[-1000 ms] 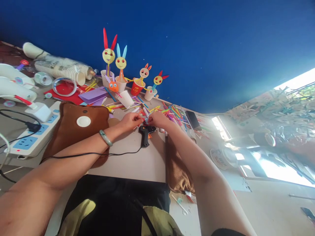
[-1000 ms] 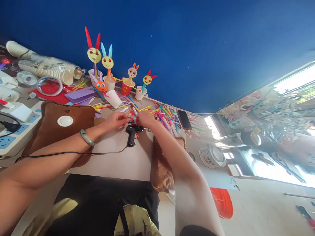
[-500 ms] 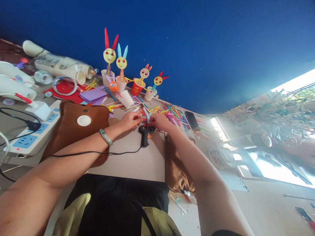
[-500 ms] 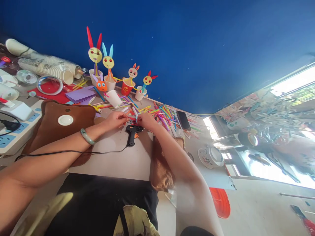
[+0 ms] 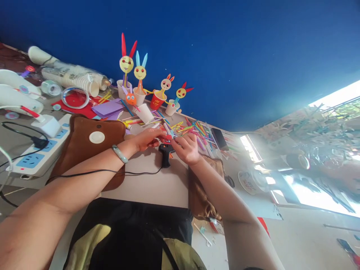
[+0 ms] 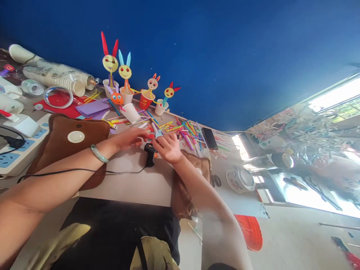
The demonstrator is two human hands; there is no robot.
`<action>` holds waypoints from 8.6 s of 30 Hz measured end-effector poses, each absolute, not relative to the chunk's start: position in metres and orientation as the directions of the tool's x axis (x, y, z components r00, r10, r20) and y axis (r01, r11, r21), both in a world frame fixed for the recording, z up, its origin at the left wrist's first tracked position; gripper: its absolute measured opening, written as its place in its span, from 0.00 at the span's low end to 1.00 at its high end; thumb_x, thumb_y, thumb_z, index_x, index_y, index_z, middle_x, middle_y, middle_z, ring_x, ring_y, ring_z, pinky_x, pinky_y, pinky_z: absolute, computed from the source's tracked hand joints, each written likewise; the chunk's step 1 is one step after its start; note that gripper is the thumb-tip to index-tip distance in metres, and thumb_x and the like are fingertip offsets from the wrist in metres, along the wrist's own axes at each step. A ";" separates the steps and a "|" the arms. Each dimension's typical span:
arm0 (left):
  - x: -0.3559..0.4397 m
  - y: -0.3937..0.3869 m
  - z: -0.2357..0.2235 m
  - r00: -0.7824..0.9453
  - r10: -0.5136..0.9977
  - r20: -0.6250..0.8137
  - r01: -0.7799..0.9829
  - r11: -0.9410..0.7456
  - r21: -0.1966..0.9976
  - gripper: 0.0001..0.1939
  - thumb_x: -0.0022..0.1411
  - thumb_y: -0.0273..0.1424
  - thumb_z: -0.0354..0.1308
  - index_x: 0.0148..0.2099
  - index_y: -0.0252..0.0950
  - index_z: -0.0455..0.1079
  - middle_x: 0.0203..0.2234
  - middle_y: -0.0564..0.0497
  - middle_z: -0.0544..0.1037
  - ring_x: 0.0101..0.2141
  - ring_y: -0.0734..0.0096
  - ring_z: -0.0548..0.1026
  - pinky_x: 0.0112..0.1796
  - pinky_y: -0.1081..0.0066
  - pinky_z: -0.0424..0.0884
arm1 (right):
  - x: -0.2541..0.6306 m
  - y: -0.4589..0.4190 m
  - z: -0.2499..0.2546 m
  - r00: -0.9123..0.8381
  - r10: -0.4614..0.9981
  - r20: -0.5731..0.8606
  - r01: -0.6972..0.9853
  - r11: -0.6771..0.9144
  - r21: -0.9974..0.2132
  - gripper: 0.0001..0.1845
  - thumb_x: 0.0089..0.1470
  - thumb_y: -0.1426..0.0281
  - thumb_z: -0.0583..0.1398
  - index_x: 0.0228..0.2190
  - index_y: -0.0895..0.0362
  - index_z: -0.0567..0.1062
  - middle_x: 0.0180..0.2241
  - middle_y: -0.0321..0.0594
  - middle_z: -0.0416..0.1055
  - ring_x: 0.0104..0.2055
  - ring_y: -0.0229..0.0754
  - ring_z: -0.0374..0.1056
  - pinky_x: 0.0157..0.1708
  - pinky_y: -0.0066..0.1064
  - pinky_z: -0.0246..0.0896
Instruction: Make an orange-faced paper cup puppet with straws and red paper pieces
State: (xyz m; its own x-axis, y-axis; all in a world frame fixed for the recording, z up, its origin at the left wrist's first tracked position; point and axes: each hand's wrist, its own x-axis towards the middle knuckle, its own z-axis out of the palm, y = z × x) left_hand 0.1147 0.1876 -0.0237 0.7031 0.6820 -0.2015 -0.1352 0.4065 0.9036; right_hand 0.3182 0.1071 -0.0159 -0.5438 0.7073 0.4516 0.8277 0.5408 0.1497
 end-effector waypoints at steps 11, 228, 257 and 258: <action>0.111 0.190 -0.037 0.725 0.685 -0.070 -0.169 0.276 0.946 0.14 0.49 0.37 0.70 0.27 0.33 0.71 0.21 0.56 0.68 0.21 0.83 0.62 0.21 0.77 0.55 | 0.307 0.099 -0.017 -0.496 0.735 0.463 0.866 0.456 0.205 0.13 0.67 0.70 0.53 0.37 0.53 0.78 0.32 0.41 0.77 0.33 0.41 0.69 0.42 0.39 0.54; 0.116 0.194 -0.039 0.288 0.940 0.185 -0.089 -0.166 0.982 0.12 0.52 0.38 0.60 0.22 0.36 0.70 0.15 0.55 0.70 0.21 0.75 0.65 0.25 0.73 0.60 | 0.264 0.064 -0.039 0.187 0.968 0.168 0.635 0.011 -0.773 0.13 0.56 0.60 0.53 0.34 0.55 0.71 0.23 0.40 0.71 0.26 0.45 0.68 0.31 0.36 0.66; 0.105 0.219 -0.045 -0.095 0.934 0.346 -0.038 -0.350 0.936 0.07 0.58 0.35 0.61 0.31 0.36 0.72 0.26 0.52 0.76 0.31 0.71 0.73 0.34 0.72 0.68 | 0.276 0.207 0.003 -0.093 0.986 0.141 0.909 0.142 -0.391 0.25 0.55 0.62 0.62 0.51 0.60 0.71 0.41 0.46 0.75 0.37 0.44 0.70 0.38 0.34 0.63; 0.105 0.219 -0.045 -0.094 0.930 0.355 -0.040 -0.360 0.932 0.08 0.58 0.35 0.61 0.31 0.36 0.73 0.26 0.52 0.76 0.31 0.71 0.73 0.34 0.72 0.69 | 0.276 0.226 -0.002 -0.107 0.982 0.154 0.883 0.165 -0.439 0.28 0.53 0.64 0.62 0.54 0.61 0.70 0.42 0.47 0.75 0.37 0.44 0.70 0.39 0.35 0.65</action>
State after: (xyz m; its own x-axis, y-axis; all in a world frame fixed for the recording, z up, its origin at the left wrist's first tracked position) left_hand 0.1055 0.2188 -0.0445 -0.0939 0.9300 0.3552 -0.0402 -0.3601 0.9321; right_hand 0.2758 0.2264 -0.0016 -0.1068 0.9822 0.1544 0.8832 0.1650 -0.4391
